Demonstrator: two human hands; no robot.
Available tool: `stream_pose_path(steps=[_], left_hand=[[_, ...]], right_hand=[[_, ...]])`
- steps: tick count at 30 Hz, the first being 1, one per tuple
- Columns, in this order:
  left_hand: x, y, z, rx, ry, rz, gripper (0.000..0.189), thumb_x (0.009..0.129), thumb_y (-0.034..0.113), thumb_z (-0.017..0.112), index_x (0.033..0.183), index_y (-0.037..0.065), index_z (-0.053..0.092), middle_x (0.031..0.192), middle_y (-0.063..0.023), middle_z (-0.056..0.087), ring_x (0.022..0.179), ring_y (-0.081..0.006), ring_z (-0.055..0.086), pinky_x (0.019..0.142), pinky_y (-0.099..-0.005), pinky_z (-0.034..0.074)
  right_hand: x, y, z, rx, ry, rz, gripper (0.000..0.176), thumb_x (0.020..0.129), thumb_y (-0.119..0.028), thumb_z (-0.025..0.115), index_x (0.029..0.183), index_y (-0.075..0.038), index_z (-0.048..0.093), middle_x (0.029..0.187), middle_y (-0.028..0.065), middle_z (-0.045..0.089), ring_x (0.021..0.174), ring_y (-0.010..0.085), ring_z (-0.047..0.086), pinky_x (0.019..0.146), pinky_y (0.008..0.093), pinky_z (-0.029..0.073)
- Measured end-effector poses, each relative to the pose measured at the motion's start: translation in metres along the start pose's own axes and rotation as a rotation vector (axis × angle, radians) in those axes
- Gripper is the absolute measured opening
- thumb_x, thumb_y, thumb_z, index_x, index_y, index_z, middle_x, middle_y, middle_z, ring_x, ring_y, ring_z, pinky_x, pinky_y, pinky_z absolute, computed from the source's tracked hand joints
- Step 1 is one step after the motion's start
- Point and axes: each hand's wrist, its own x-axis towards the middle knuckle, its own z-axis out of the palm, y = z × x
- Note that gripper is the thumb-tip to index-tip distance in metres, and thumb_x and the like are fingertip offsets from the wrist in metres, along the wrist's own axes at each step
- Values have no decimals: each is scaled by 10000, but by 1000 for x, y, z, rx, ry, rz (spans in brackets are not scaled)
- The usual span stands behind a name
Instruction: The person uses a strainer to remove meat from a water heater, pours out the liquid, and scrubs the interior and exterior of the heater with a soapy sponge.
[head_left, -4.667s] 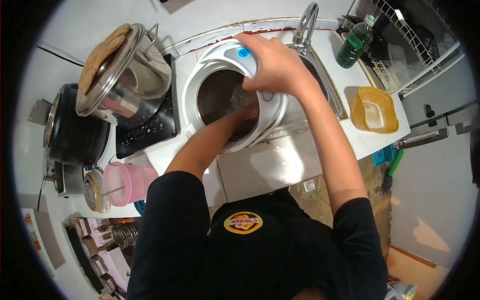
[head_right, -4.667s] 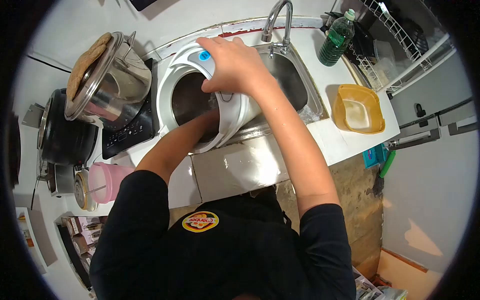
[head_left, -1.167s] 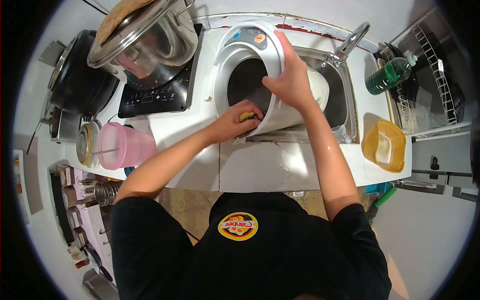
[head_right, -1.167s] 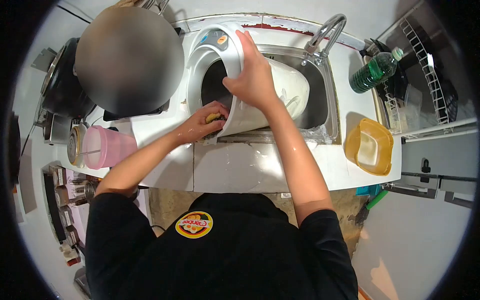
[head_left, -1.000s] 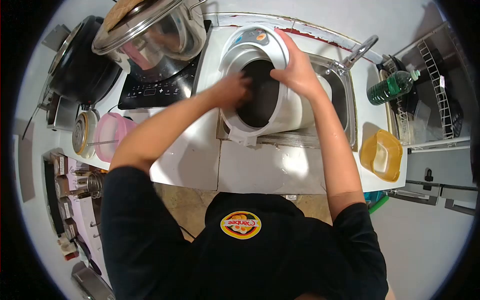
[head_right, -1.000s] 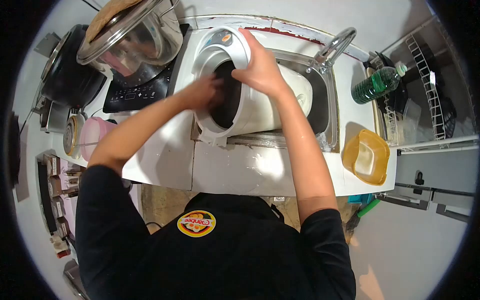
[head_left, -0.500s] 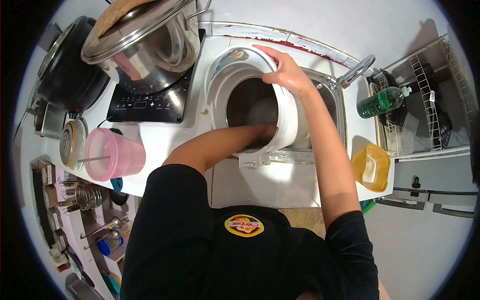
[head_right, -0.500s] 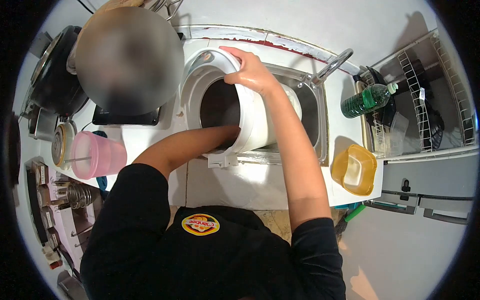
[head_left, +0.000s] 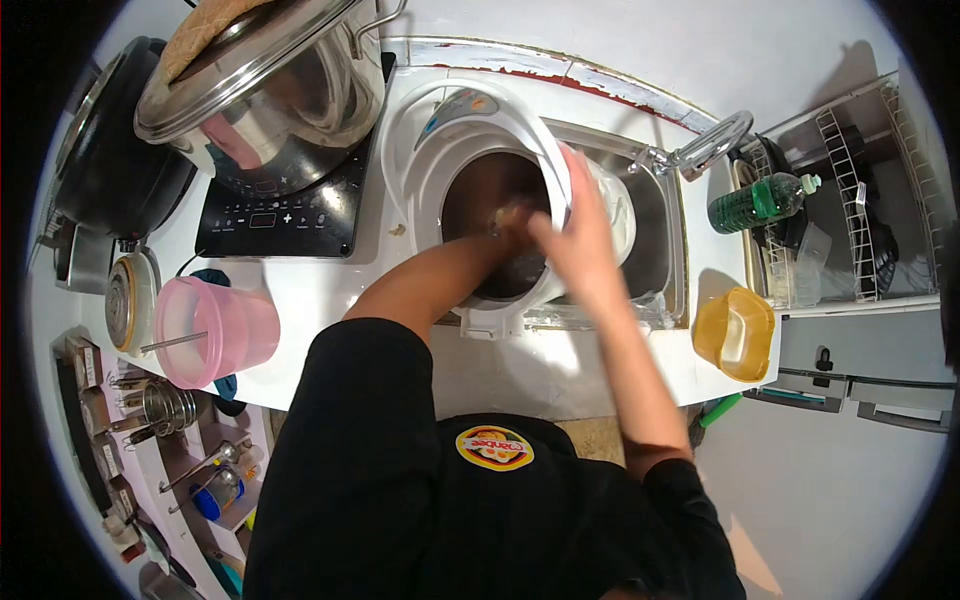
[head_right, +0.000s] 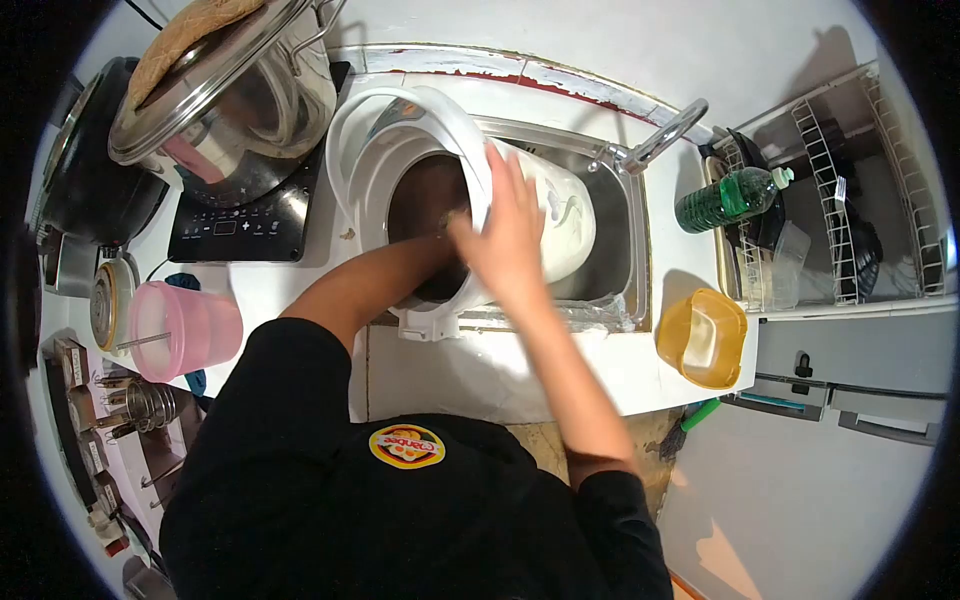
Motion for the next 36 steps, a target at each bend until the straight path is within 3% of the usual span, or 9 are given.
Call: stream_pose_path(steps=[5,12,16,21,23,26,29,31,36], left_hand=[[-35,28,-1,-413,-25,-217,308,866,247,510,1083,40,582,1016,-137,614,936,-237,607,808,-387,479],[-69,136,-64,-1932,37,-321,297,860,250,517,1057,37,585,984,-128,624,903,-224,618,784,-367,486],[-98,155,-52,-1456,46,-242,291,857,251,522,1042,35,586,965,-122,630,885,-217,625,770,-356,490],[-137,126,-111,610,-323,179,232,837,212,536,1035,153,641,1006,-74,650,921,-272,600,837,-356,454],[-120,93,-141,1267,-28,574,292,818,281,550,1078,187,644,1212,-71,567,1152,-243,491,960,-351,367],[-93,57,-154,1456,327,861,352,808,345,541,1121,216,638,1341,-55,467,1299,-225,334,1039,-392,270],[-117,73,-104,1309,29,304,398,847,343,518,1207,185,577,1305,-119,486,1242,-269,415,1007,-457,320],[-104,98,-53,575,-244,-127,456,874,353,495,1289,166,491,1276,-174,489,1162,-326,481,974,-518,351],[-78,85,-49,461,-466,172,520,909,346,404,1376,120,373,1387,-148,410,1315,-275,332,1088,-451,247]], right_hand=[[-86,-33,41,-11,368,106,889,625,4,580,1425,11,192,1428,303,226,1383,435,97,1117,522,62],[-42,-8,-9,-109,88,23,823,687,15,573,1434,-191,295,1441,200,315,1373,371,224,1121,515,100],[18,16,-76,197,-308,-43,777,626,38,467,1370,-181,435,1296,184,514,1239,260,462,1025,327,344],[51,7,-104,110,-611,90,756,600,18,456,1323,-196,503,1128,133,633,1005,228,591,840,307,462],[57,2,-92,80,-614,62,738,599,15,448,1299,-203,531,1083,122,648,941,215,599,795,300,471],[68,-1,-68,-89,-504,-70,803,566,50,420,1327,-188,509,909,63,651,676,122,529,563,255,422],[65,1,-72,44,-586,45,797,560,57,418,1308,-195,528,907,81,659,706,141,558,588,256,439],[59,-4,-74,25,-553,43,796,558,65,420,1300,-201,535,919,82,662,746,147,573,621,251,447],[49,5,-81,166,-505,25,775,565,69,423,1285,-193,544,953,77,659,782,149,581,668,250,455]])
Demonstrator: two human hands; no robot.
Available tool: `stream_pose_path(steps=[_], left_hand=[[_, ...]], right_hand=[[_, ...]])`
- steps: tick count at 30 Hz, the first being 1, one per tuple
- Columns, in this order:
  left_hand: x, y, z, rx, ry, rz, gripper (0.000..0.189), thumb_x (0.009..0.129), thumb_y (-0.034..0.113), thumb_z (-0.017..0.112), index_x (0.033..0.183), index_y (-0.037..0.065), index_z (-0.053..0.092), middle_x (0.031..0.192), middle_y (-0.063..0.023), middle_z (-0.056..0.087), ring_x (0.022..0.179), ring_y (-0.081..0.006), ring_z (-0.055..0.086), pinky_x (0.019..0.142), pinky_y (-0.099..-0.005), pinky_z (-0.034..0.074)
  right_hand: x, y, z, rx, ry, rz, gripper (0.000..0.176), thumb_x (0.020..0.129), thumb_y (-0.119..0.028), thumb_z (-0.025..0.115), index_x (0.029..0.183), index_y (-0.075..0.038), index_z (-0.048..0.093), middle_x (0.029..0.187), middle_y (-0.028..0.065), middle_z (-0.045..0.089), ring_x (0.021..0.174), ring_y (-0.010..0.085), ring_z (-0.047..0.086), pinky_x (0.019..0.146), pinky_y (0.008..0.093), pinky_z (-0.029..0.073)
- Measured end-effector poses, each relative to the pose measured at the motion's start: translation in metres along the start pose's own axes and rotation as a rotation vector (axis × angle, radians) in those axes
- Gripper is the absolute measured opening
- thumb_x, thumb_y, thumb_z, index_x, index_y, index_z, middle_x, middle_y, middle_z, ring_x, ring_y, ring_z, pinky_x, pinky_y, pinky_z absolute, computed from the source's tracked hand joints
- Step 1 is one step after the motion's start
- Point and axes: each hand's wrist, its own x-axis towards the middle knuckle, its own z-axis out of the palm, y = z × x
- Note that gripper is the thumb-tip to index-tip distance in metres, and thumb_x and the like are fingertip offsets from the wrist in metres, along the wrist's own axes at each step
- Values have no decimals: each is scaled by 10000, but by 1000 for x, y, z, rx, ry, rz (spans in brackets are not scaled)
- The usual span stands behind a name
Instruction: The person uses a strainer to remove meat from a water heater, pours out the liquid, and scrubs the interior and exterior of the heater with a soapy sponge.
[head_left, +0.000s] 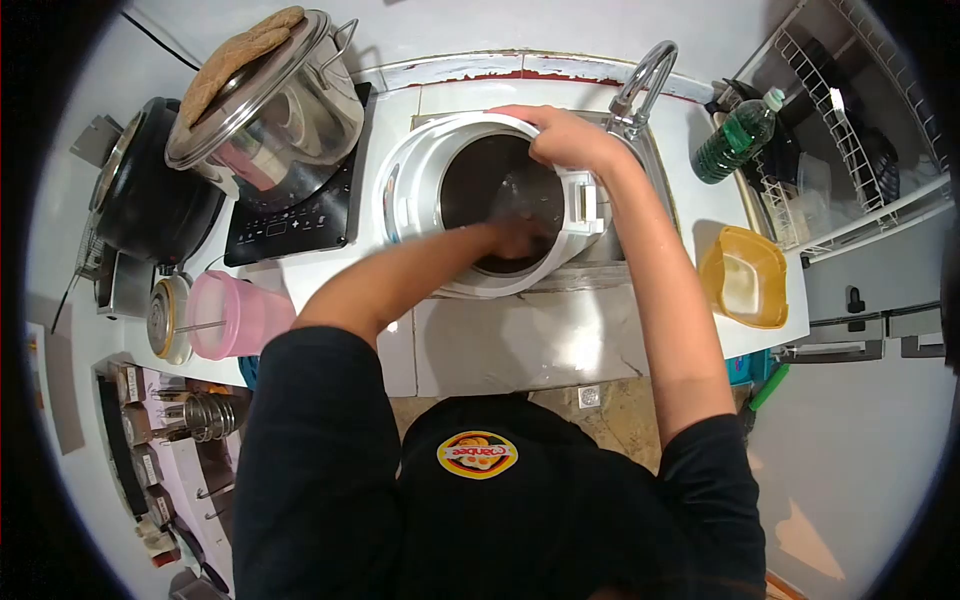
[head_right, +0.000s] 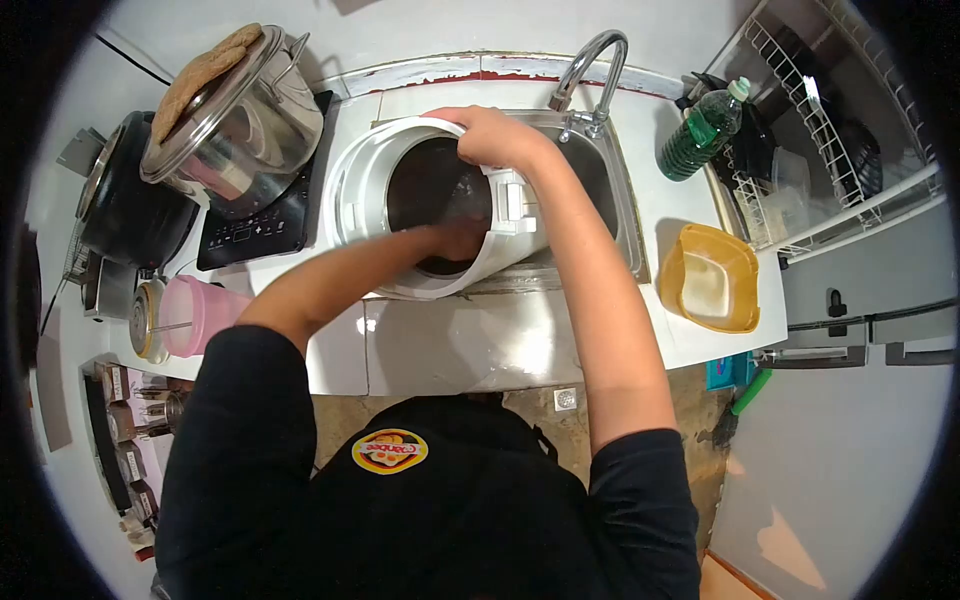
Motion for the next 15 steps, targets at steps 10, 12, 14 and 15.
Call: stream_pose_path(steps=[10,12,14,15], left_hand=[[154,-114,9,-612,392,158,446,896,198,443,1338,150,422,1273,-141,487,1195,-264,471,994,-389,385],[92,-74,3,-99,831,207,354,842,187,517,1187,113,545,1088,-145,580,1041,-288,564,878,-388,457],[93,-72,21,230,783,50,360,796,173,551,1149,101,559,1056,-156,580,1007,-296,578,858,-402,466],[94,-71,30,395,751,-20,364,773,166,569,1130,96,566,1040,-162,581,989,-299,585,848,-408,471]], right_hand=[[1,14,-1,186,-51,12,755,636,177,389,1330,-105,486,1153,86,593,967,182,597,777,275,497],[5,24,-1,116,-3,-84,746,644,166,399,1331,-111,487,1159,89,588,956,170,596,756,270,502],[2,22,2,98,20,-91,740,648,158,404,1331,-116,488,1161,84,588,936,153,598,733,258,502],[1,21,3,175,-9,-39,743,650,148,404,1332,-132,490,1146,66,592,871,129,582,704,241,484]])
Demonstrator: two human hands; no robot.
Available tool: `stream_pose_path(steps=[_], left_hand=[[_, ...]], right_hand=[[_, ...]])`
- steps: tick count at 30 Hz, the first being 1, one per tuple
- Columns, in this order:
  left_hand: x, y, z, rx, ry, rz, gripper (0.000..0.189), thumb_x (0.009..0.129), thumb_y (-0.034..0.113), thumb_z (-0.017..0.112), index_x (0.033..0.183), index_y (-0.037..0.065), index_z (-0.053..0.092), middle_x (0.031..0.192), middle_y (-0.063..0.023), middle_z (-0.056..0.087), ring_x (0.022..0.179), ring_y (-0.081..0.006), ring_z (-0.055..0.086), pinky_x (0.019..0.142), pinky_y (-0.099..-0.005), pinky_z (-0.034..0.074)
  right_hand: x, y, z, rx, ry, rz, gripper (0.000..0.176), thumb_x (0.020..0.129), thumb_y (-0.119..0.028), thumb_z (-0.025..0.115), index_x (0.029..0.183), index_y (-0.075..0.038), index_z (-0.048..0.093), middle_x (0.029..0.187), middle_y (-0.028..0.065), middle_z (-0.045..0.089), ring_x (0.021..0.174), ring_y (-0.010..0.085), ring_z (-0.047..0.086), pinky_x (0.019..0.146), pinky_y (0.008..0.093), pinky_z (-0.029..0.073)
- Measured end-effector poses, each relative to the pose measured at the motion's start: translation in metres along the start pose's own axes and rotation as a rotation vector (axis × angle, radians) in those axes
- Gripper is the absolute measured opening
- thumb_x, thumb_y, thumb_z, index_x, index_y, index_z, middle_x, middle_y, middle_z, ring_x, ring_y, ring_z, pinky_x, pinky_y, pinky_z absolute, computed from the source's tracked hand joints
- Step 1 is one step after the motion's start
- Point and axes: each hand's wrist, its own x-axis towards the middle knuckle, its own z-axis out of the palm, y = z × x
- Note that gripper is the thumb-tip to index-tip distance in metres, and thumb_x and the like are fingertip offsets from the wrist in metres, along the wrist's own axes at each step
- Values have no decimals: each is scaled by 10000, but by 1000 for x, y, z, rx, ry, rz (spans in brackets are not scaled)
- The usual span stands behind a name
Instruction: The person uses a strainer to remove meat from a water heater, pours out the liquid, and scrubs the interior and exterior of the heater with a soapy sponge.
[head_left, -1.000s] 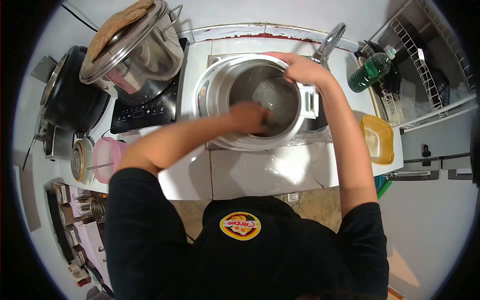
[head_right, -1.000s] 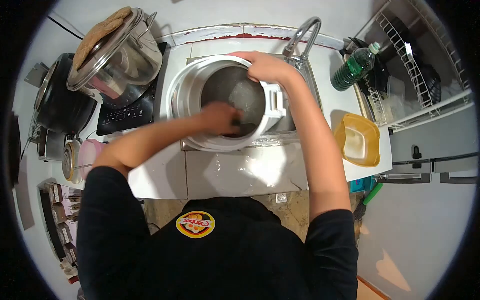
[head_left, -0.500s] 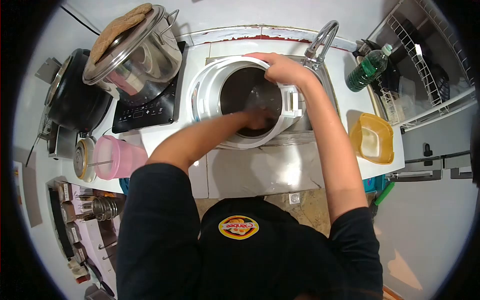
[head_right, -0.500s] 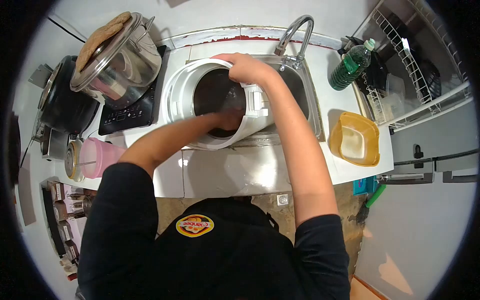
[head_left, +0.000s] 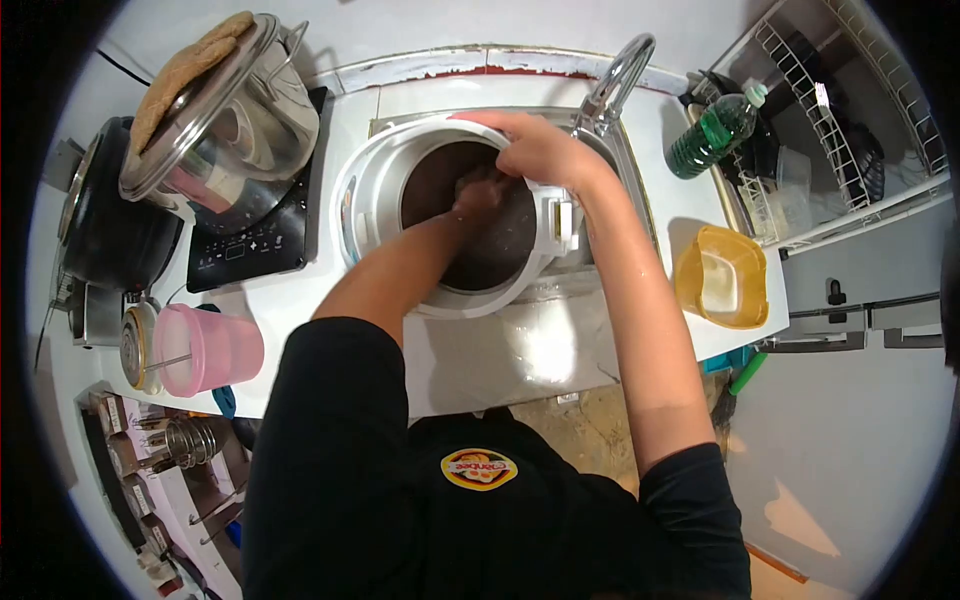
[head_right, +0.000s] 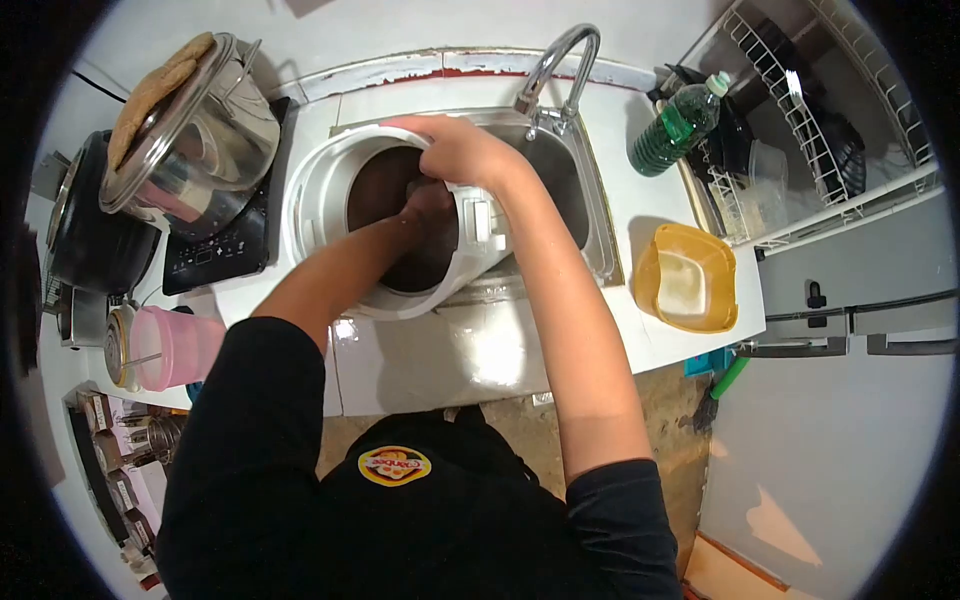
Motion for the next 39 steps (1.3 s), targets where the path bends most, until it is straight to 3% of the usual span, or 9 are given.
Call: stream_pose_path(steps=[2,6,14,18,24,27,32,36,39], left_hand=[[2,10,3,-113,-337,-201,508,832,150,494,1334,154,418,1234,-207,473,1120,-336,503,949,-440,409],[-1,14,-5,-145,-378,-320,513,792,126,545,1295,129,447,1159,-208,491,1060,-373,520,884,-470,439],[-25,43,-108,97,-382,114,304,810,209,562,1061,57,640,1230,-140,496,1144,-356,473,898,-477,420],[-22,56,-81,-69,-487,-458,301,809,220,573,1074,103,658,1239,-134,533,1147,-327,494,919,-466,407],[12,54,68,-187,-665,-96,449,879,393,477,1161,67,601,1185,-168,572,1108,-302,561,921,-430,444],[18,69,25,-734,-535,-394,489,889,428,430,1177,62,579,1178,-165,573,1105,-305,560,921,-434,446],[47,79,-74,-2560,150,-1084,558,906,485,352,1203,53,543,1166,-161,574,1099,-310,559,920,-440,450],[46,75,-151,-2801,452,-1163,615,919,531,290,1225,46,514,1156,-158,574,1094,-314,558,920,-446,452],[29,95,-119,-2514,494,-1050,529,929,467,343,1113,21,560,1080,-138,587,995,-280,566,884,-405,443]], right_hand=[[-3,-7,1,-83,16,-7,742,652,139,405,1331,-147,493,1103,49,599,796,116,552,659,235,468],[-7,-12,0,-47,4,61,737,654,131,412,1329,-150,497,1085,33,597,779,104,526,651,225,453],[-18,3,-9,71,20,-96,728,647,139,407,1319,-120,509,1124,31,590,925,109,533,786,212,443],[-18,-6,-5,2,32,54,739,636,115,423,1321,-147,515,1112,21,596,835,91,518,700,215,427],[-22,-13,-2,-65,85,-1,712,629,56,469,1300,-172,537,954,59,628,717,108,521,663,236,434],[-21,-9,-3,-6,51,21,714,615,69,462,1288,-153,548,1040,66,624,774,117,533,695,230,435],[-17,-15,-1,-1,23,7,718,597,72,455,1282,-123,551,1103,85,610,868,140,550,755,234,445],[-13,-1,-8,87,3,-59,719,588,57,460,1284,-101,544,1176,98,593,1092,187,538,959,269,393],[-17,-5,-7,26,40,-58,725,594,54,456,1294,-113,539,1110,65,612,930,145,560,818,243,439]])
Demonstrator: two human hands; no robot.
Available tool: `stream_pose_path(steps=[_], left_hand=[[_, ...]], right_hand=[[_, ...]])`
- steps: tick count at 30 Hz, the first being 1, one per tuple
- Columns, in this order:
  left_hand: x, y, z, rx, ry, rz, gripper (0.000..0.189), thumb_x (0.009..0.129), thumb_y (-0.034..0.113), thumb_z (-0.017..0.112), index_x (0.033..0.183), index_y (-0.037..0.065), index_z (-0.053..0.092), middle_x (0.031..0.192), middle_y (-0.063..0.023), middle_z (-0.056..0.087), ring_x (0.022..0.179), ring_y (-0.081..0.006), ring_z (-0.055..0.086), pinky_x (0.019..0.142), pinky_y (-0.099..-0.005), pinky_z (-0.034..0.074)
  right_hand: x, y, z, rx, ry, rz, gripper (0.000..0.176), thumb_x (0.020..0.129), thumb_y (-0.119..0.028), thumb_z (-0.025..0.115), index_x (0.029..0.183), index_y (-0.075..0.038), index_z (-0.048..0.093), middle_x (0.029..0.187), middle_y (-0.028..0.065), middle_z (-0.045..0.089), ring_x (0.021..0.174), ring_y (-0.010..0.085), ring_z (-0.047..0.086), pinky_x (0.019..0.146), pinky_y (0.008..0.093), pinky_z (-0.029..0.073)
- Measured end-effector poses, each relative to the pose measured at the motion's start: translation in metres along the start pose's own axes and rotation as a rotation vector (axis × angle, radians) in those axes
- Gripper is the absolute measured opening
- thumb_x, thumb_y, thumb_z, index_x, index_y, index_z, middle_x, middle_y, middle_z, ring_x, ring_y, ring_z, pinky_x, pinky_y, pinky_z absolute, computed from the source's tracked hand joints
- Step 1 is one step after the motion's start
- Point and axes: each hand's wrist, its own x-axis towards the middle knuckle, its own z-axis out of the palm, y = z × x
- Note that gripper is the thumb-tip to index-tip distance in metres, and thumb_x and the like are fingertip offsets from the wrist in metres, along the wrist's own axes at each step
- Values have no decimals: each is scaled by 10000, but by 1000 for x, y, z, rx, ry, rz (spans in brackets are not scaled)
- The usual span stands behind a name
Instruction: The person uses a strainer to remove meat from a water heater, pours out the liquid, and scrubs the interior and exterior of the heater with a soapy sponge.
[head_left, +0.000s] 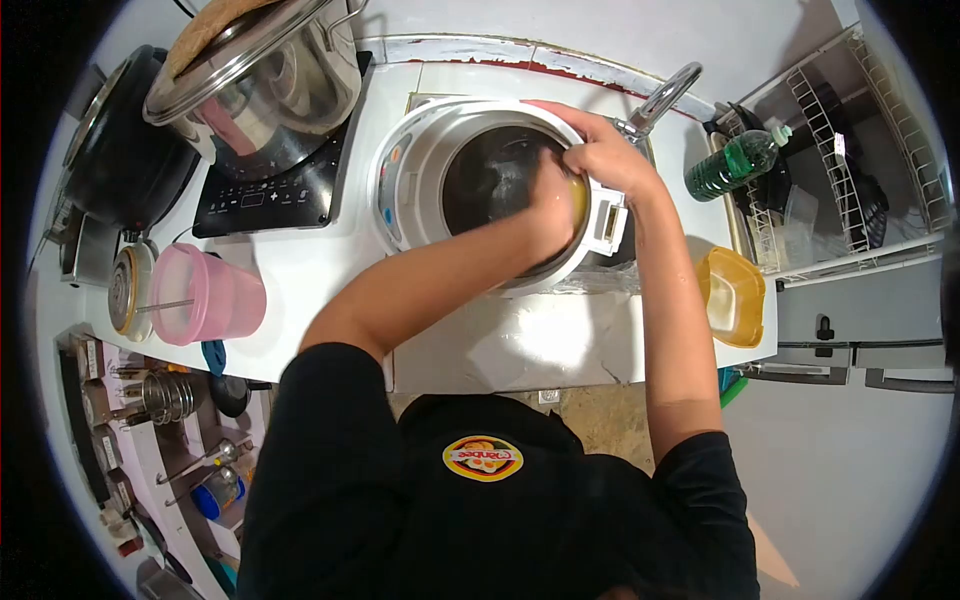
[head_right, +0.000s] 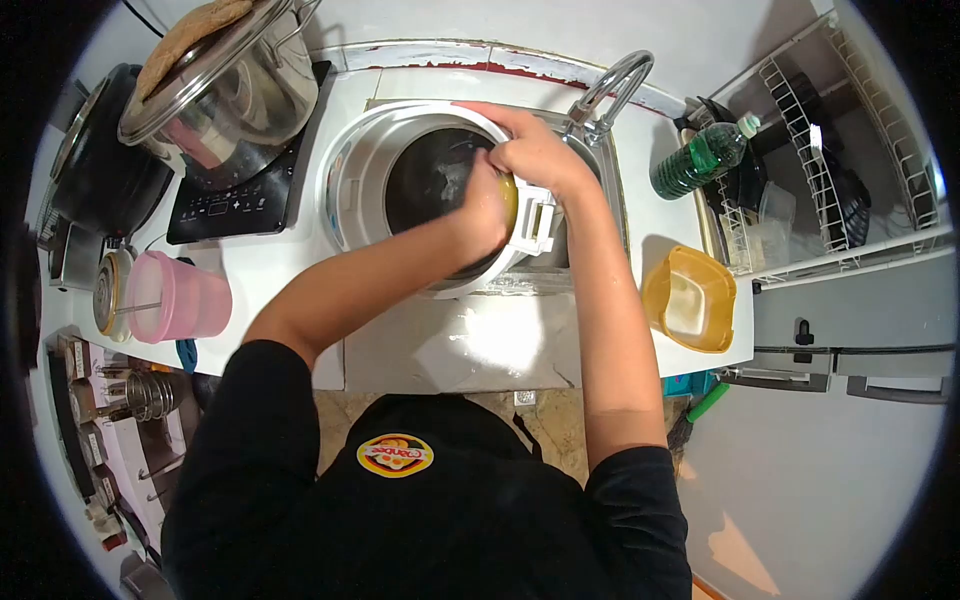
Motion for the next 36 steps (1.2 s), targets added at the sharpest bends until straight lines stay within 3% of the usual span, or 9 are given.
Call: stream_pose_path(steps=[3,5,11,12,16,21,28,31,36], left_hand=[[-39,12,-44,1218,-343,215,271,854,284,469,964,65,584,1017,-105,601,899,-212,556,843,-343,426],[-61,40,-33,1486,-378,52,184,861,216,480,915,65,570,914,-57,579,856,-143,514,816,-302,412],[-24,70,-23,554,-194,-338,270,753,118,533,1016,67,562,949,-116,622,832,-255,628,769,-328,494],[2,66,-41,510,-399,-431,341,740,107,544,1069,15,529,1001,-163,600,888,-296,622,827,-350,494],[0,65,-38,1992,-326,475,511,757,216,572,1176,-66,492,1267,-291,468,1247,-395,413,1039,-464,322],[35,23,-56,2536,-895,-220,620,761,285,607,1273,-40,479,1322,-293,439,1286,-418,352,1058,-479,279],[21,-18,-60,1456,-354,288,372,855,246,519,1079,-36,613,1070,-237,620,1022,-370,586,876,-421,458],[106,-37,-97,1505,-62,777,285,883,165,453,991,-25,636,965,-253,635,932,-377,613,829,-424,480],[64,6,-69,1904,-254,550,271,875,164,442,958,18,656,978,-263,620,913,-415,610,799,-473,486]], right_hand=[[-7,-4,-6,26,-12,70,728,601,53,452,1303,-122,533,1053,37,618,801,106,534,695,219,431],[-14,-11,-7,30,-10,101,731,605,51,451,1309,-126,529,1013,22,618,731,86,503,633,206,408],[-13,-4,-10,46,-24,79,736,606,43,451,1318,-129,519,1018,31,617,765,93,518,651,208,417],[-14,-6,-9,54,-15,76,735,606,43,451,1318,-128,520,1009,28,617,763,94,517,650,206,416],[-14,-5,-10,35,-14,69,727,609,41,453,1314,-121,522,993,21,614,772,98,520,657,208,414],[-13,-4,-8,83,4,47,717,612,42,456,1309,-114,525,1007,18,607,764,97,504,657,213,408],[-9,-6,-8,84,-48,78,708,612,31,468,1300,-122,537,1019,16,603,780,111,509,673,210,411],[-11,-9,-7,69,-29,83,705,616,24,473,1303,-121,534,1011,15,600,766,106,500,671,210,410],[-8,5,-12,211,-79,33,704,621,23,468,1312,-105,520,1024,13,595,783,99,501,688,220,416]])
